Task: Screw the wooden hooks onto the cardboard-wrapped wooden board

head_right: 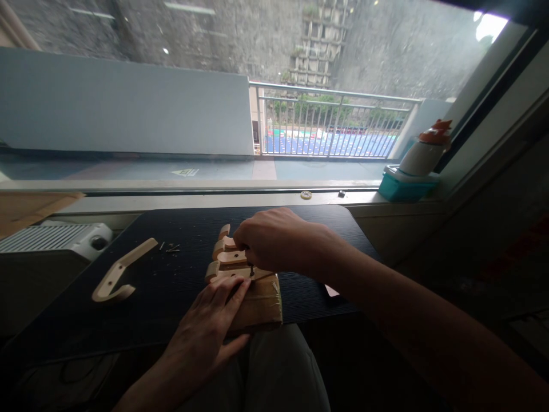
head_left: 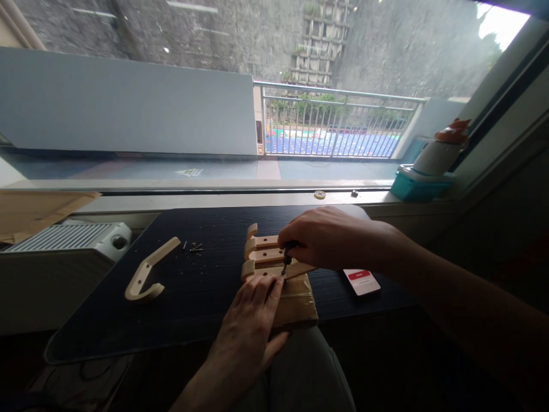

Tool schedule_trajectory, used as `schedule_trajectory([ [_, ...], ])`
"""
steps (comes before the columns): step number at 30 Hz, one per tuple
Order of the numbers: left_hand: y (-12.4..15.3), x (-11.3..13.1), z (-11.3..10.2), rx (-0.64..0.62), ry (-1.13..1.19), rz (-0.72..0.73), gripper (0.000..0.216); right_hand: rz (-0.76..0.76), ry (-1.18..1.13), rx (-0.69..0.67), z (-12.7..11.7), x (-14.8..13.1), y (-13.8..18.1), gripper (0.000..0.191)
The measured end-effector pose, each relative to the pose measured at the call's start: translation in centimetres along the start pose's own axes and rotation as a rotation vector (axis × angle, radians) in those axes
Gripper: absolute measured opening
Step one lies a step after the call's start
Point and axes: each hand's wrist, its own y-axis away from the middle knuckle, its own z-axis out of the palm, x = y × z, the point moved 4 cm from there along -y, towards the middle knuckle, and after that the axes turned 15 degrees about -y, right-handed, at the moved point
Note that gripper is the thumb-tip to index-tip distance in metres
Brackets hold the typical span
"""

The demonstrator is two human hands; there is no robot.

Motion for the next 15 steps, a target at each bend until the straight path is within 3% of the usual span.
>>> schedule_trajectory([
  [15, 0.0, 0.1, -0.1, 0.005, -0.004, -0.002, 0.072, 0.066, 0.004, 0.047, 0.7, 0.8, -0.9, 0.031],
])
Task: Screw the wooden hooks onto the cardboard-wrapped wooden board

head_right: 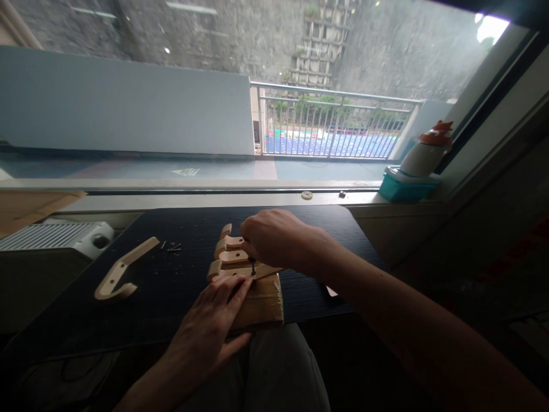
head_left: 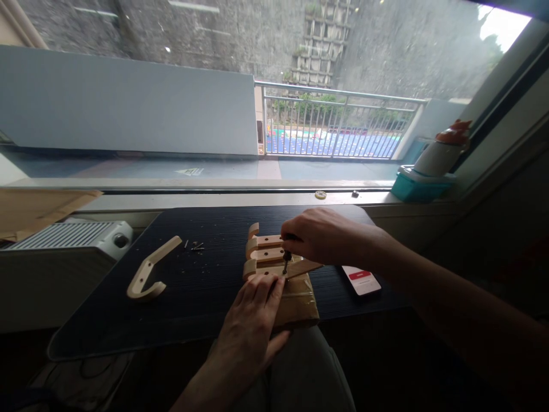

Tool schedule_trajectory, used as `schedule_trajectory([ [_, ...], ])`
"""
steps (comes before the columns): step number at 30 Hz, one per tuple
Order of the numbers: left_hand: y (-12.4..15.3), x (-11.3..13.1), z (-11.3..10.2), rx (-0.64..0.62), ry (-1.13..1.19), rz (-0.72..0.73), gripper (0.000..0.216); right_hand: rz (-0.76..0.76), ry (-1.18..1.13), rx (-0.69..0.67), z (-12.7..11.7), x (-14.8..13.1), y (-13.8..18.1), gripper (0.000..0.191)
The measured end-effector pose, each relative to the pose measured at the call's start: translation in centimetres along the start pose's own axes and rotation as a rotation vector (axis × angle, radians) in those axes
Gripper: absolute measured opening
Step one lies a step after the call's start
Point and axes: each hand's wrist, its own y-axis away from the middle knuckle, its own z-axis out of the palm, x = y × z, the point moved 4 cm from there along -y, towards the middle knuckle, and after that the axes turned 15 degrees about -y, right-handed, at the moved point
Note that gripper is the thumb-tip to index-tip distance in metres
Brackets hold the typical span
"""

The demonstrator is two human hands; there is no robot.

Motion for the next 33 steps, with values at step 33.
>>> schedule_trajectory([
  [33, 0.0, 0.0, 0.0, 0.020, 0.006, -0.005, 0.074, -0.048, -0.041, -0.029, -0.8, -0.5, 0.9, 0.019],
])
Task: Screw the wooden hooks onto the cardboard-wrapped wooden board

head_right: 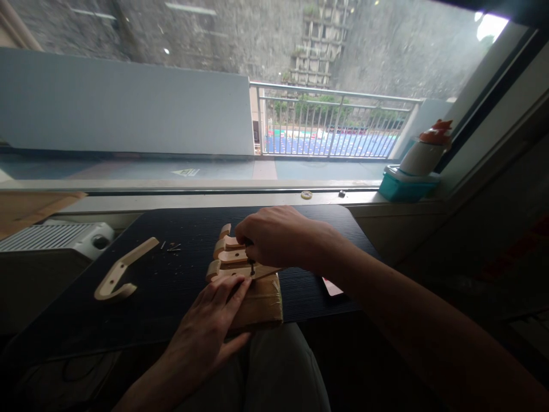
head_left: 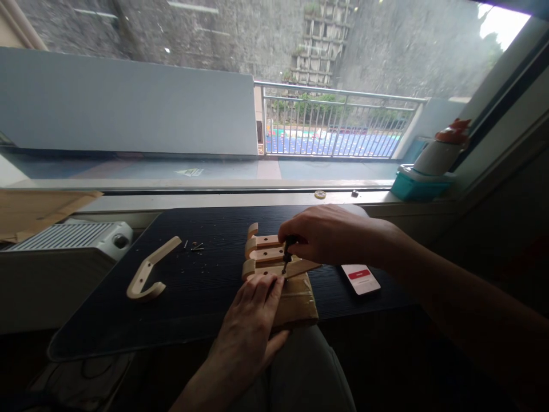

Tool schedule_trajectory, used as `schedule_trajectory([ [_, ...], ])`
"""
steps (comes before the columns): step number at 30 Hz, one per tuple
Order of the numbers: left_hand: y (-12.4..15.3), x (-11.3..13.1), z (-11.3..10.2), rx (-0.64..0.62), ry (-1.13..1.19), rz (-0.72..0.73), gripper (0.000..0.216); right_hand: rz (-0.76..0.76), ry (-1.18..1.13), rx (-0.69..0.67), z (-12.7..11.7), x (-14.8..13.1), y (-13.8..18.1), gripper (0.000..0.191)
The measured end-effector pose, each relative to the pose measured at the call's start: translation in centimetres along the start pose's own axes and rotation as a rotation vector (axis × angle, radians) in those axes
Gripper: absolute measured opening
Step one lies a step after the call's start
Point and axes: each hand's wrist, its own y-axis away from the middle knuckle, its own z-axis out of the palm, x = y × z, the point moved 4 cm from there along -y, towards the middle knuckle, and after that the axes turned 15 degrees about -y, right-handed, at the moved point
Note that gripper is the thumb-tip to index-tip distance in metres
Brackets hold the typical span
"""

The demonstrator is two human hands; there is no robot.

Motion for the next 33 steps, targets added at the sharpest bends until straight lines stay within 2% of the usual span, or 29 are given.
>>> schedule_trajectory([
  [8, 0.0, 0.0, 0.0, 0.012, 0.005, 0.002, 0.074, -0.045, -0.020, -0.011, 0.5, -0.1, -0.2, 0.021],
  [16, -0.1, 0.0, -0.1, 0.000, 0.009, -0.001, 0.072, 0.063, 0.013, 0.012, 0.9, 0.6, -0.7, 0.028],
  [21, 0.0, 0.0, -0.1, 0.013, 0.010, -0.002, 0.073, 0.072, 0.049, 0.002, 0.4, 0.7, -0.4, 0.027],
  [26, -0.1, -0.1, 0.0, 0.008, 0.008, 0.000, 0.074, 0.013, 0.026, -0.013, -0.2, 0.1, 0.2, 0.023],
  [33, 0.0, -0.1, 0.1, -0.002, 0.003, 0.001, 0.074, -0.029, 0.016, -0.068, 0.6, -0.3, -0.2, 0.019],
])
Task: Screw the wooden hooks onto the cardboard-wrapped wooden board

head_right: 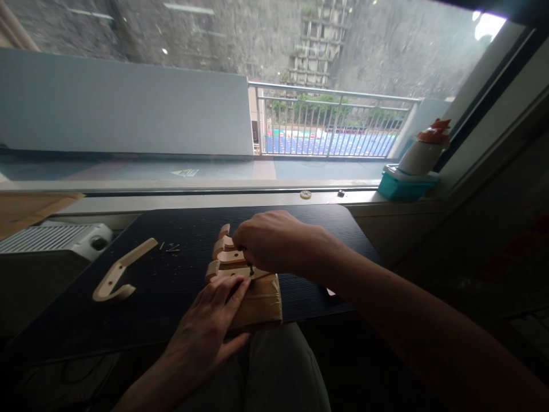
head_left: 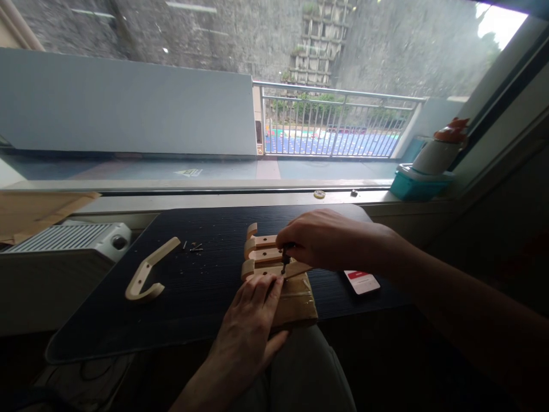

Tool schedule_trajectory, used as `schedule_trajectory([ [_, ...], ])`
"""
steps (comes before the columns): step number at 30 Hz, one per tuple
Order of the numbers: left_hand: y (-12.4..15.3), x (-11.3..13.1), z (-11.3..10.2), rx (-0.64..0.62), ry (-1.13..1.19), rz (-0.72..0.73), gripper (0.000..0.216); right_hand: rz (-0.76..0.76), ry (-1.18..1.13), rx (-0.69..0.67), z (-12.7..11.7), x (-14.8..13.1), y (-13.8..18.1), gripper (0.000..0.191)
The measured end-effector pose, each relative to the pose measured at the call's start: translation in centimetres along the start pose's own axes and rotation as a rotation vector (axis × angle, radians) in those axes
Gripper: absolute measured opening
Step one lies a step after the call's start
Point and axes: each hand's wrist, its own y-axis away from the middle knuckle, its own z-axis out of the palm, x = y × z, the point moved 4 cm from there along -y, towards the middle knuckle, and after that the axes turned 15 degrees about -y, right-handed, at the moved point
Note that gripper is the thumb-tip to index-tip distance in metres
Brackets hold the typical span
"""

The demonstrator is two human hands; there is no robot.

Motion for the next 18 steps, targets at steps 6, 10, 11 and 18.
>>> schedule_trajectory([
  [6, 0.0, 0.1, -0.1, 0.006, -0.001, 0.006, 0.073, 0.039, -0.013, 0.059, 0.3, 0.4, -0.4, 0.027],
  [10, -0.1, 0.2, -0.3, 0.006, 0.004, 0.006, 0.071, 0.071, 0.018, 0.091, 0.5, 0.4, -0.4, 0.031],
  [11, -0.1, 0.2, -0.3, 0.007, 0.006, 0.006, 0.071, 0.077, 0.025, 0.094, 0.4, 0.4, -0.4, 0.031],
  [18, -0.1, 0.1, -0.2, -0.003, -0.001, -0.004, 0.071, 0.009, 0.012, 0.063, -0.3, -0.4, 0.6, 0.021],
])
